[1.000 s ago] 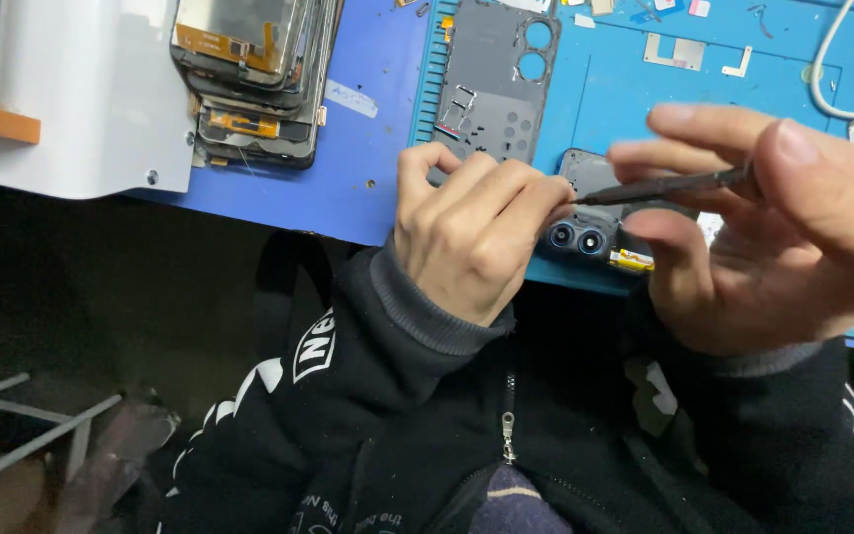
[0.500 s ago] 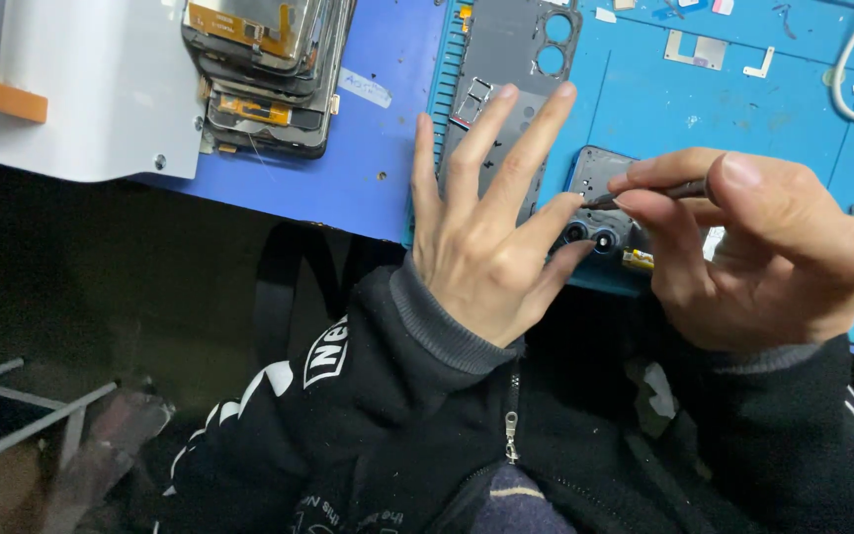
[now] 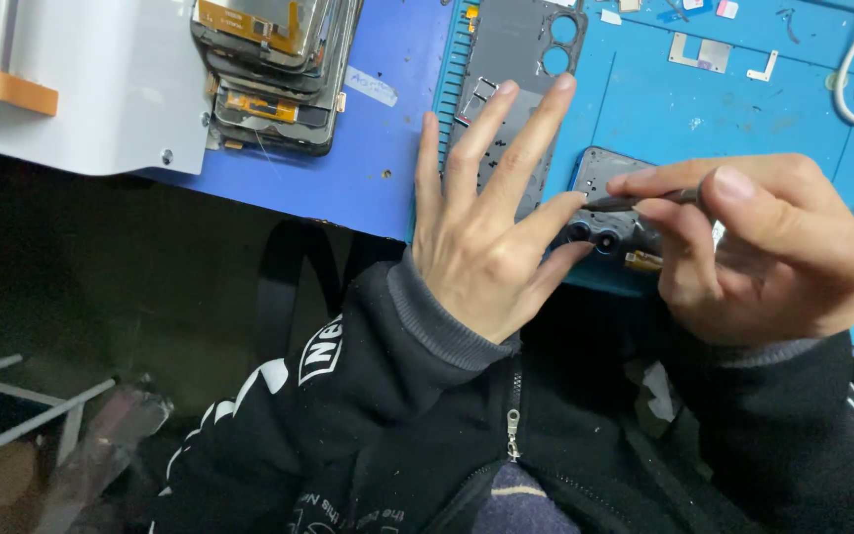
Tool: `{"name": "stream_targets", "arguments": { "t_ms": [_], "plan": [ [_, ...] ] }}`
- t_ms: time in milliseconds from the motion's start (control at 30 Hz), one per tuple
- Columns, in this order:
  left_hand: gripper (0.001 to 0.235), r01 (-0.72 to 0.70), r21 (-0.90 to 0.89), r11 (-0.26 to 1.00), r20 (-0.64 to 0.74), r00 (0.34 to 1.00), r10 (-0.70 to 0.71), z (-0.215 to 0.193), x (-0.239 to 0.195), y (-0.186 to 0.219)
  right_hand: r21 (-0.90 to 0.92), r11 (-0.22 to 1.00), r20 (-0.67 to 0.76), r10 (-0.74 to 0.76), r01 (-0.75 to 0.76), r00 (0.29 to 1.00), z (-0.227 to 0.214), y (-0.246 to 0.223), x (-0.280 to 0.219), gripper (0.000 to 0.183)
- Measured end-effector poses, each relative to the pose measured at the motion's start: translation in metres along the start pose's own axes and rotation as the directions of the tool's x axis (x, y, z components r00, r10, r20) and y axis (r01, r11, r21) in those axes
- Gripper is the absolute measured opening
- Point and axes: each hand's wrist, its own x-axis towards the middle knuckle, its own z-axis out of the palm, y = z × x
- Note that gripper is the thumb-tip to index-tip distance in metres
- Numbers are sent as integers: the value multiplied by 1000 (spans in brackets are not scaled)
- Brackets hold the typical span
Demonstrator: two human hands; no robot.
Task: Assembling the internal components of a smartphone, specifically placing and screwing in the internal shield.
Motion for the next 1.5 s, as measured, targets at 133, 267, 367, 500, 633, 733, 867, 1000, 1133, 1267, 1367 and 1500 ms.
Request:
{"name": "stream_targets", "arguments": {
  "t_ms": [133,267,367,500,633,733,867,1000,1133,1267,1367,1500],
  "plan": [
    [46,6,9,1000,-49,999,-6,-19,2,0,-150,984,-12,-100,97,995,0,2,15,55],
    [38,-44,120,992,-135,989,60,-40,2,-14,24,986,78,-169,167,983,1,15,11,53],
    [33,-77,139,987,-141,985,97,-50,3,-28,11,992,66,-128,128,990,1,8,9,55],
    [21,-159,160,974,-149,972,183,-49,7,-33,-169,971,64,-160,169,985,-4,10,7,71],
    [18,-119,202,972,-113,983,144,-41,0,-48,123,979,130,-179,163,975,3,12,9,59],
    [15,-151,229,962,-73,982,172,-40,2,-52,5,1000,-13,-3,3,1000,4,17,-7,59],
    [12,-283,307,909,-13,953,301,-28,10,-47,18,997,-34,-80,81,996,10,8,7,60],
    [5,-320,437,840,6,935,354,-18,19,-42,127,991,-114,-25,40,993,21,-2,8,55],
    [7,-343,481,807,-27,914,405,-11,24,-35,51,986,-187,-145,157,972,23,-2,19,59],
    [10,-352,513,783,-14,909,417,-8,28,-30,141,984,-173,-81,106,982,25,-2,22,62],
    [11,-328,507,797,7,926,377,-12,26,-29,98,992,-196,-54,74,979,28,4,14,67],
    [8,-260,422,869,-55,949,311,-20,27,-16,110,992,-151,-43,60,988,30,3,12,68]
  ]
}}
